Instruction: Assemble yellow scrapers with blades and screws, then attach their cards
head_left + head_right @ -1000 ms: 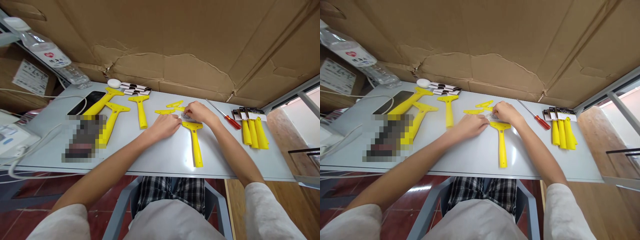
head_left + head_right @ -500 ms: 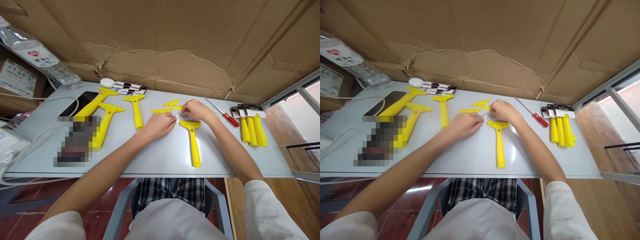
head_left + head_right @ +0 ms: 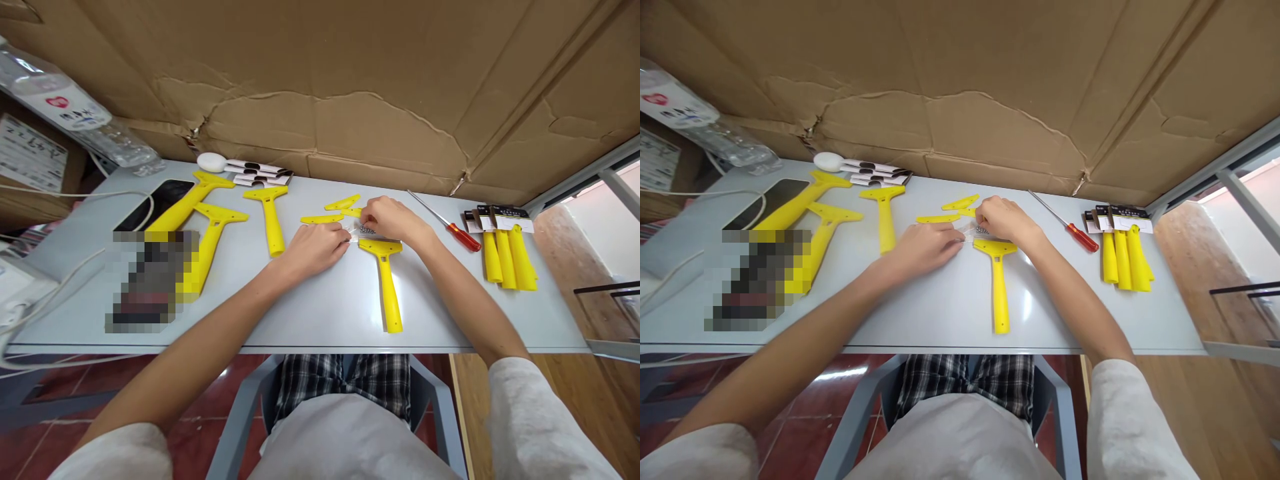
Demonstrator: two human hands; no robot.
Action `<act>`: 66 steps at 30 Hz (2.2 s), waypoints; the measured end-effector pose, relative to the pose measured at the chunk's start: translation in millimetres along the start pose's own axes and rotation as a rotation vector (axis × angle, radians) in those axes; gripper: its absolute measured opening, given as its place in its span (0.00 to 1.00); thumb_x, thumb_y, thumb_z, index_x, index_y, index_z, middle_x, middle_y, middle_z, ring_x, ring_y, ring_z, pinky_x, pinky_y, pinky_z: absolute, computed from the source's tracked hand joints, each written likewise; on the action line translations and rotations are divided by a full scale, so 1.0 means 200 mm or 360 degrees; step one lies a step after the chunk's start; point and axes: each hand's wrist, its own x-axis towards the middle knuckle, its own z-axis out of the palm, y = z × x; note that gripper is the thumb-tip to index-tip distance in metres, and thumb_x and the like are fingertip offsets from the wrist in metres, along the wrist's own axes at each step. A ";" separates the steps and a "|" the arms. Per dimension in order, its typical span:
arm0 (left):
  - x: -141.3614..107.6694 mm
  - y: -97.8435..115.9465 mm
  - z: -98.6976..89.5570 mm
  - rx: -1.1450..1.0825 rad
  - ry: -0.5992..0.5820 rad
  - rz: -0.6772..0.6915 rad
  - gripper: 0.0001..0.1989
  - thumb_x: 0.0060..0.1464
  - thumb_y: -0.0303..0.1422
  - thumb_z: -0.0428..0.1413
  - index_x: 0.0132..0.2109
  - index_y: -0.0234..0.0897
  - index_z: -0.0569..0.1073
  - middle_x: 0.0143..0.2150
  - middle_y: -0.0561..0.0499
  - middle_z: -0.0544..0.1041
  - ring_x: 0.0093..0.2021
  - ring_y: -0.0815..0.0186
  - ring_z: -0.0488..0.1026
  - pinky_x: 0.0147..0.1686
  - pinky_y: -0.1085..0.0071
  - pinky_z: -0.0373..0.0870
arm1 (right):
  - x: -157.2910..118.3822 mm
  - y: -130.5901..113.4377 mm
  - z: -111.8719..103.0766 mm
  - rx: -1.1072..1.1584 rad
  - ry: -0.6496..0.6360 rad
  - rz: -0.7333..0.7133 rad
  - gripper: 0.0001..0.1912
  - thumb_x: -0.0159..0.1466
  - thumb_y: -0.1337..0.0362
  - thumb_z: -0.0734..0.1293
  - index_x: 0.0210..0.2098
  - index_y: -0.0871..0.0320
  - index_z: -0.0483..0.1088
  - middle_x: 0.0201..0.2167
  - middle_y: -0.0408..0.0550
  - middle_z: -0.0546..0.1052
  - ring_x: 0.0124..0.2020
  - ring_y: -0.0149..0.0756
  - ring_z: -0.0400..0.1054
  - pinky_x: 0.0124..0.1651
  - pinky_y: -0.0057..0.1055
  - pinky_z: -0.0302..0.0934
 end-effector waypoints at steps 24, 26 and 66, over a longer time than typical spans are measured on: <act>-0.01 0.05 -0.01 -0.0043 -0.0067 0.0044 0.21 0.75 0.35 0.47 0.55 0.38 0.85 0.53 0.42 0.86 0.50 0.49 0.83 0.42 0.57 0.71 | -0.35 0.00 0.14 0.0455 0.0362 -0.0196 0.10 0.75 0.63 0.66 0.45 0.52 0.81 0.49 0.54 0.78 0.56 0.51 0.69 0.60 0.50 0.62; -0.02 0.05 -0.01 -0.0046 -0.0077 0.0049 0.21 0.75 0.35 0.47 0.54 0.38 0.86 0.53 0.42 0.86 0.49 0.49 0.83 0.41 0.57 0.71 | -0.35 0.00 0.14 0.0457 0.0350 -0.0188 0.10 0.75 0.62 0.66 0.45 0.52 0.81 0.49 0.54 0.78 0.57 0.52 0.68 0.61 0.50 0.61; -0.03 0.04 0.00 -0.0066 -0.0024 0.0094 0.21 0.74 0.35 0.47 0.51 0.39 0.86 0.50 0.42 0.86 0.46 0.52 0.82 0.41 0.59 0.71 | -0.38 0.00 0.13 0.0304 0.0239 -0.0158 0.23 0.68 0.75 0.61 0.48 0.50 0.85 0.56 0.55 0.80 0.59 0.54 0.69 0.60 0.52 0.62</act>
